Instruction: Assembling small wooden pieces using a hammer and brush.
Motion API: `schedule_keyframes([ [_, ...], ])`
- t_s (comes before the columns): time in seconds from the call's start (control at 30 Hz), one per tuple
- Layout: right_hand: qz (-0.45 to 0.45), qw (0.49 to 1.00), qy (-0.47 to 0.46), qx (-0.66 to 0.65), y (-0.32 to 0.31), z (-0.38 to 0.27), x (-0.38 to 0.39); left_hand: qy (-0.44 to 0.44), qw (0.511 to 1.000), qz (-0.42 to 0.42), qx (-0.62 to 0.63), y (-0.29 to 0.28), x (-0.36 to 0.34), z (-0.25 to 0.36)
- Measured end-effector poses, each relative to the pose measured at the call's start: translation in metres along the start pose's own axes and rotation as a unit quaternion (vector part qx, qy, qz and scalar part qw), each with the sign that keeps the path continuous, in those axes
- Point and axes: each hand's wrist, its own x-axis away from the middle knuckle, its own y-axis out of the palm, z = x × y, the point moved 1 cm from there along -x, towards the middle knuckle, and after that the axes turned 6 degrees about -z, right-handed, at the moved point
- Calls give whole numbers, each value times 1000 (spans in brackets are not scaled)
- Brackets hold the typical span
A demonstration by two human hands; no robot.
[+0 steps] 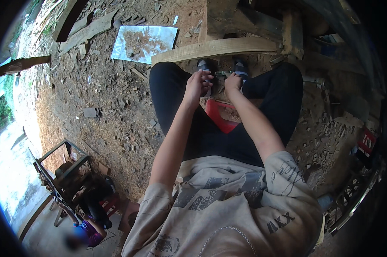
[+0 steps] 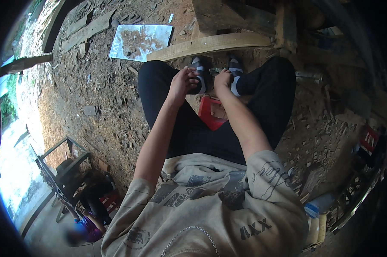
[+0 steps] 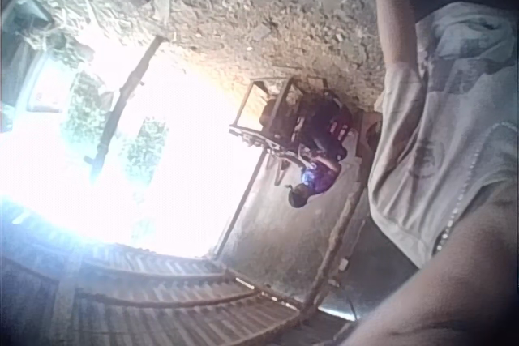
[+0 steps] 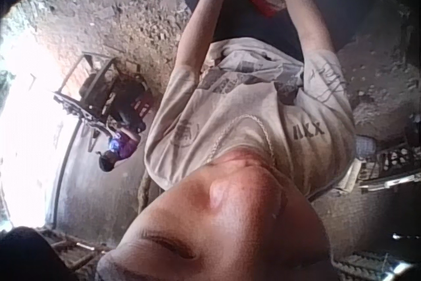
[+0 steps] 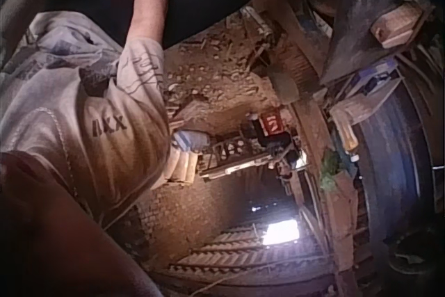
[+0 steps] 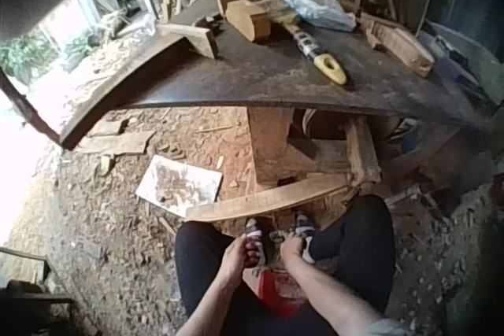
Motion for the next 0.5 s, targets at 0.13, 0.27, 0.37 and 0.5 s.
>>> schedule_keyframes([
  [0.13, -6, 999, -21, -26, -1, 4, -1, 1, 1000, -15, -5, 11, -4, 1],
  [0.27, 1, 999, 19, -40, 0, 4, 1, -14, 1000, 20, -11, 18, -5, 2],
  [0.37, -3, 998, 28, -62, 0, 3, 3, -6, 1000, -22, 1, 25, -9, 1],
  [0.5, -13, 998, 5, -58, -1, 2, 7, -5, 1000, 18, 16, 27, -14, 3],
])
